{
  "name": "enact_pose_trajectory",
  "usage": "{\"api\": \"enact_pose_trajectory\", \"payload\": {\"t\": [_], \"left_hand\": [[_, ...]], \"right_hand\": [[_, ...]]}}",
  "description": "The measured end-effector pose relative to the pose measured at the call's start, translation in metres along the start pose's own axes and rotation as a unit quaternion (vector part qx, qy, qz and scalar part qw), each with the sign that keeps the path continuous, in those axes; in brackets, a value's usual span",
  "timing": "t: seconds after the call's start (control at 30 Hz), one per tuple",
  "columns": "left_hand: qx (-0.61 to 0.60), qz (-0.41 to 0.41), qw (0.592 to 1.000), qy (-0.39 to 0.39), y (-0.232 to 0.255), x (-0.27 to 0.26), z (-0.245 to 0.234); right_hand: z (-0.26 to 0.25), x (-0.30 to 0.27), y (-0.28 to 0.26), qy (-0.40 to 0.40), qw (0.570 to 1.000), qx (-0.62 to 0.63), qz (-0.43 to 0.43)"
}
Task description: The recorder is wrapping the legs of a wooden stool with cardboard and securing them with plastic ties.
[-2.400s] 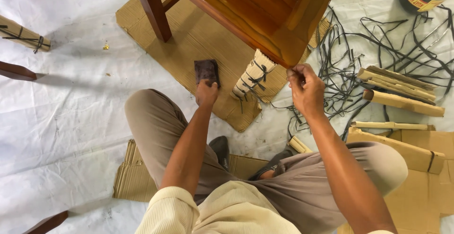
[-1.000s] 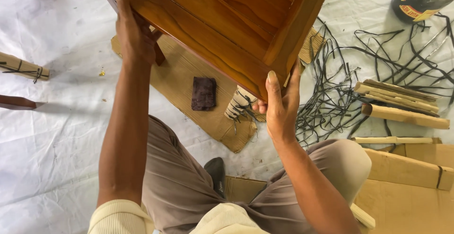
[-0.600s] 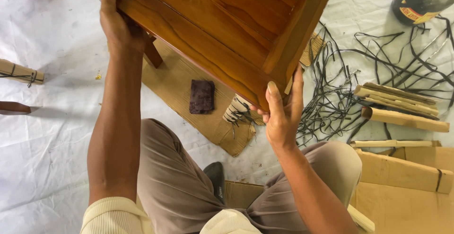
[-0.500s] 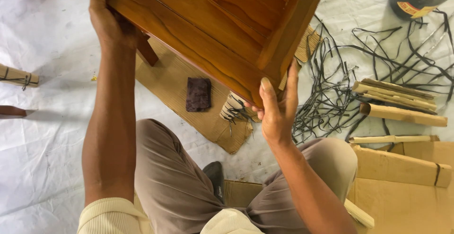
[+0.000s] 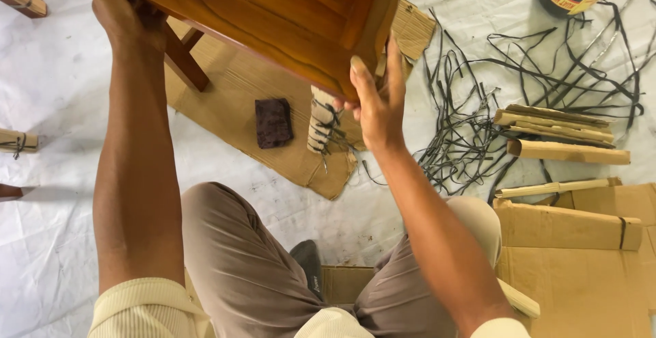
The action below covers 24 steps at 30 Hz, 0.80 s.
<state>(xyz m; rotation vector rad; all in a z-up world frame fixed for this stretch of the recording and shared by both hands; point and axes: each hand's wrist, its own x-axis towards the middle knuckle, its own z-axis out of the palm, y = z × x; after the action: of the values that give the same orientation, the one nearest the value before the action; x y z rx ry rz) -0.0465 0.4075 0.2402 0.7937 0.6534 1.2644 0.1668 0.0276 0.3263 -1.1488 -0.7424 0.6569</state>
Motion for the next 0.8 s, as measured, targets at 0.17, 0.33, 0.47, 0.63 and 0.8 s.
{"api": "enact_pose_trajectory", "payload": {"t": [0.17, 0.33, 0.47, 0.63, 0.8], "left_hand": [[0.034, -0.005, 0.999, -0.021, 0.003, -0.01, 0.027], [0.019, 0.019, 1.0, 0.011, -0.008, -0.015, 0.047], [0.009, 0.044, 0.995, 0.088, -0.018, -0.041, 0.071], [0.01, 0.032, 0.99, 0.139, -0.027, -0.096, 0.1], [-0.012, 0.063, 0.989, 0.136, -0.038, -0.159, 0.131]], "right_hand": [[-0.033, 0.045, 0.012, -0.017, 1.0, -0.024, -0.004], [-0.06, 0.08, 0.013, -0.049, 0.999, 0.013, 0.013], [-0.087, 0.102, 0.008, -0.068, 0.997, 0.011, 0.029], [-0.124, 0.11, -0.006, -0.074, 0.996, -0.012, 0.039], [-0.172, 0.117, -0.004, 0.048, 0.992, -0.1, 0.064]]}}
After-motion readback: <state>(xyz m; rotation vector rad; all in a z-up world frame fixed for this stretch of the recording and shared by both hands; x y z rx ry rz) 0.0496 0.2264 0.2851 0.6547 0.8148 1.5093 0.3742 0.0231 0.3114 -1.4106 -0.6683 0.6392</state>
